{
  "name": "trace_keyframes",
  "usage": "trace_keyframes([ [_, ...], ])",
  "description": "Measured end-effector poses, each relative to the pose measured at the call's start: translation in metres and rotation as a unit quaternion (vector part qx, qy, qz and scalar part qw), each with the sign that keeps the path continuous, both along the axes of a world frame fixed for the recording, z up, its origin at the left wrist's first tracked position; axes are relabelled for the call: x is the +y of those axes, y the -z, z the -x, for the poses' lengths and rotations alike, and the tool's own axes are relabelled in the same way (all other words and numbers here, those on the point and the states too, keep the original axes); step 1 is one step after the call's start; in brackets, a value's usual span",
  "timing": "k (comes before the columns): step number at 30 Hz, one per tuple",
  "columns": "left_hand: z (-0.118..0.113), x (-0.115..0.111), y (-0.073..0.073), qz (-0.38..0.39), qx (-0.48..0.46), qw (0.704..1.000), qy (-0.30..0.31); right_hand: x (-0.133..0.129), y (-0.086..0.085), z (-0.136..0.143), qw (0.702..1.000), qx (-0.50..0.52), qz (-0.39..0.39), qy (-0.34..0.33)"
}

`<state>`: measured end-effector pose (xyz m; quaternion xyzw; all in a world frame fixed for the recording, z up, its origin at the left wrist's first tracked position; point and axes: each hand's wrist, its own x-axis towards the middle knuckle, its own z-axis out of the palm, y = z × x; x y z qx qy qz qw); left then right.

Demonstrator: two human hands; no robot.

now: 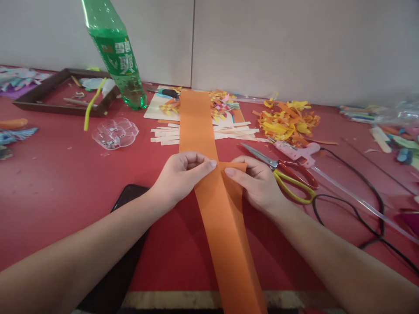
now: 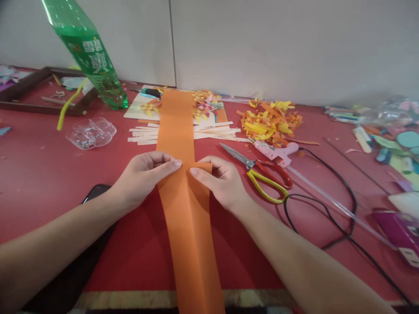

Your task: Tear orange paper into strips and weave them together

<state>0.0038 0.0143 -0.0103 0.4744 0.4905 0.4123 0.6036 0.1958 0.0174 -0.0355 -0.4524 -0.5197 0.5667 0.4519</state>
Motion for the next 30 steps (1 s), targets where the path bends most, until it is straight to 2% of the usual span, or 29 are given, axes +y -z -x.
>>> trace_keyframes([
  [5,-0.0001,0.0004,0.0005,0.019,-0.069,0.997,-0.033,0.0004,-0.0006,0.0008,0.998,0.052,0.034,-0.026],
  [11,0.0008,0.0010,0.0010,0.044,-0.117,0.992,-0.008,0.0020,-0.0020,0.0027,0.998,0.059,0.017,0.011],
  [20,0.0000,0.0014,0.0021,0.039,-0.093,0.994,-0.052,0.0027,0.0013,0.0019,0.999,0.053,-0.004,0.010],
  [30,-0.0001,0.0009,0.0029,0.039,-0.095,0.992,-0.072,0.0029,0.0040,0.0021,0.998,0.048,-0.029,0.023],
])
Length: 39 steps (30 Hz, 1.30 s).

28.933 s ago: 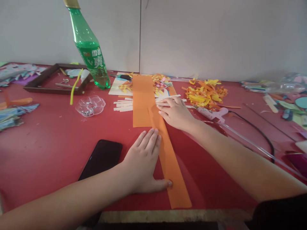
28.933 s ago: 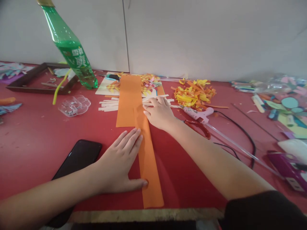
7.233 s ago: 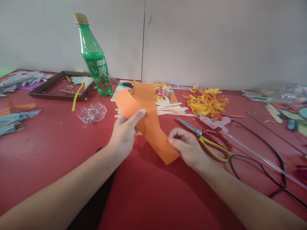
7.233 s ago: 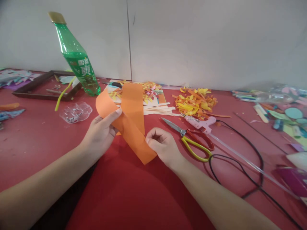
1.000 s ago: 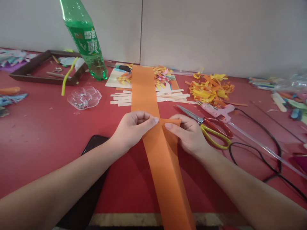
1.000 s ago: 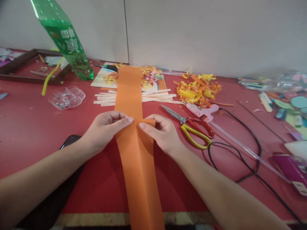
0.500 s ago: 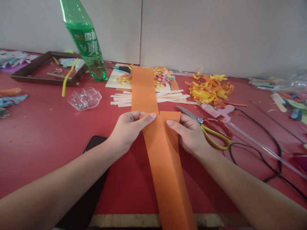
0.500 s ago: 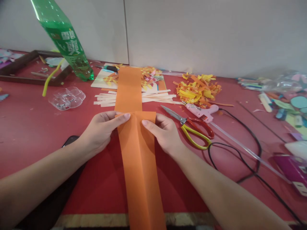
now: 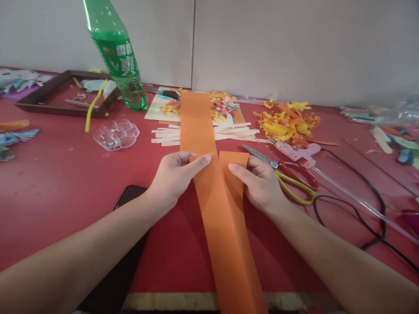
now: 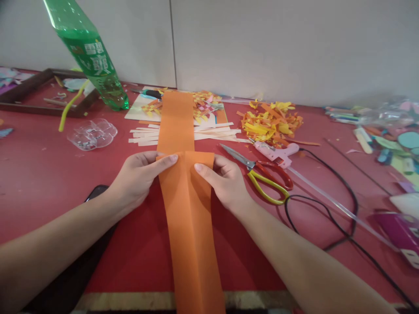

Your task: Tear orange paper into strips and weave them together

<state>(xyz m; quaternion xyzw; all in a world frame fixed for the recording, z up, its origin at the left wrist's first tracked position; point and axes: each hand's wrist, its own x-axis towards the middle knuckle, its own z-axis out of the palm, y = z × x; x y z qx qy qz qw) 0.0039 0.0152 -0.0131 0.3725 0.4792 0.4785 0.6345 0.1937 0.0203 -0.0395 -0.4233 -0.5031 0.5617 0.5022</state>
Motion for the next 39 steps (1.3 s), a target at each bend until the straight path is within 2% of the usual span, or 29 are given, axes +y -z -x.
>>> trace_keyframes([
  [4,0.0010,0.0006,-0.0004,-0.004,-0.020,1.000,0.003,0.0007,-0.0002,0.0005,1.000,0.017,0.000,0.004],
  [10,0.0014,-0.0018,-0.0041,0.036,-0.071,0.990,0.120,0.0028,-0.0043,0.0032,0.998,0.045,0.037,0.039],
  [12,0.0009,-0.0020,-0.0035,0.054,-0.079,0.986,0.139,0.0029,-0.0058,0.0038,0.996,0.059,0.044,0.041],
  [17,0.0012,-0.0009,-0.0015,0.055,-0.067,0.990,0.110,0.0014,-0.0085,0.0033,0.995,0.075,0.065,-0.003],
  [27,0.0020,-0.0005,-0.0021,0.041,-0.053,0.995,0.075,0.0019,-0.0041,0.0020,0.998,0.024,0.049,0.026],
  [34,0.0030,-0.0001,0.0006,0.043,-0.055,0.997,0.045,0.0029,-0.0038,0.0026,0.996,0.061,0.058,0.024],
  [36,0.0029,-0.0006,-0.0008,0.050,-0.066,0.994,0.074,0.0036,-0.0059,0.0033,0.995,0.068,0.070,0.029],
  [39,0.0022,-0.0019,-0.0027,0.070,-0.076,0.981,0.163,0.0049,-0.0091,0.0044,0.992,0.077,0.088,0.039],
])
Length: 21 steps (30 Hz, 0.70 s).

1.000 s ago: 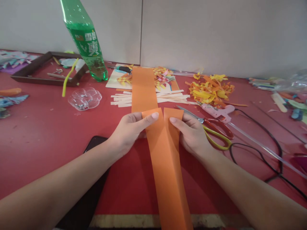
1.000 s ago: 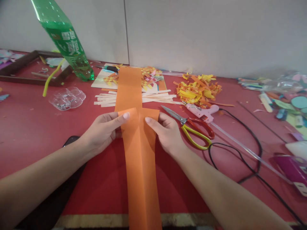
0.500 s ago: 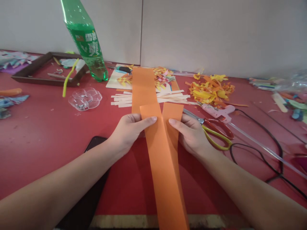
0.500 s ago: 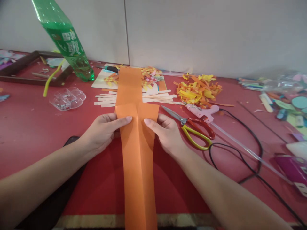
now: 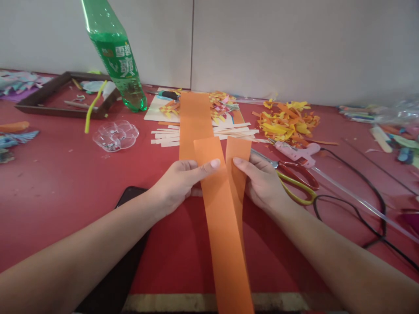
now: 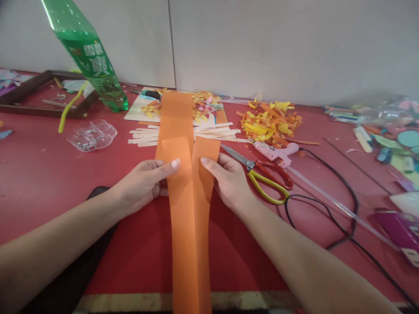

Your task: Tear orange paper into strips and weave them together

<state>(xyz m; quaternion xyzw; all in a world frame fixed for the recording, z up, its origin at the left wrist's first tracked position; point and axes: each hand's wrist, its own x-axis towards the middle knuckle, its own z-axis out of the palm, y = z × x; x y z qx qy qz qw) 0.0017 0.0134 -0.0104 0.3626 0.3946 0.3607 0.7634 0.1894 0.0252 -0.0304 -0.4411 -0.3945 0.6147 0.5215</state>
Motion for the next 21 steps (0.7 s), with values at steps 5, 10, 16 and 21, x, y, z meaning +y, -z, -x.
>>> trace_keyframes([
  [5,-0.0005,-0.0005,0.0010,0.017,0.011,1.000,0.019,-0.0004,0.0002,0.0001,1.000,-0.002,-0.005,0.007],
  [10,-0.0004,0.0005,0.0010,0.001,0.000,1.000,-0.013,-0.0054,0.0024,-0.0013,0.998,-0.029,-0.033,-0.039],
  [16,-0.0006,-0.0002,0.0014,-0.013,-0.008,0.999,-0.031,-0.0048,0.0075,-0.0044,0.997,-0.050,-0.061,-0.020],
  [21,-0.0011,-0.0005,0.0012,-0.020,-0.007,0.999,-0.045,-0.0038,0.0052,-0.0038,0.996,-0.064,-0.064,-0.018],
])
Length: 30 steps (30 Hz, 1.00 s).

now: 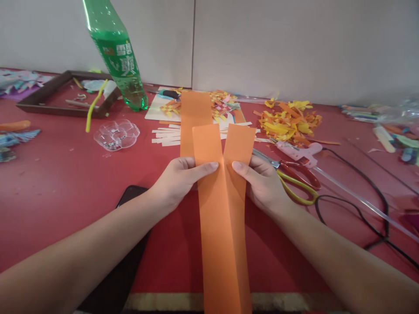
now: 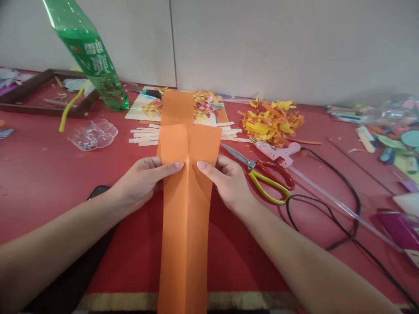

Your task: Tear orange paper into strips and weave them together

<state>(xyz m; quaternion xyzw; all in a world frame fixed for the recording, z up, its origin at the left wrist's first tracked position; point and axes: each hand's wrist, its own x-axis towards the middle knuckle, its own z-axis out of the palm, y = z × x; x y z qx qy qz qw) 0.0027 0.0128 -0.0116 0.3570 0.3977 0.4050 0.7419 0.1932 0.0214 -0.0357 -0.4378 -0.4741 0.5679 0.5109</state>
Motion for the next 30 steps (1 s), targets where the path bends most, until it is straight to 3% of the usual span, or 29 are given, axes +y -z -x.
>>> trace_keyframes([
  [9,0.0021,0.0006,0.0012,-0.016,0.017,0.999,-0.028,0.0000,-0.0033,0.0018,0.999,0.033,0.022,-0.011],
  [16,0.0011,-0.0027,-0.0029,0.006,0.028,0.999,0.041,0.0014,-0.0045,0.0026,0.998,0.050,0.029,-0.007],
  [21,0.0014,-0.0020,-0.0017,-0.014,0.042,0.999,-0.009,-0.0024,-0.0036,-0.0002,0.997,0.050,0.030,-0.054],
  [25,0.0009,-0.0008,-0.0020,-0.050,0.037,0.997,-0.038,-0.0047,-0.0031,-0.0033,0.998,-0.017,0.044,-0.045],
  [30,0.0004,-0.0010,-0.0026,-0.053,0.034,0.997,-0.044,-0.0041,-0.0025,-0.0036,0.999,-0.024,0.028,-0.040],
])
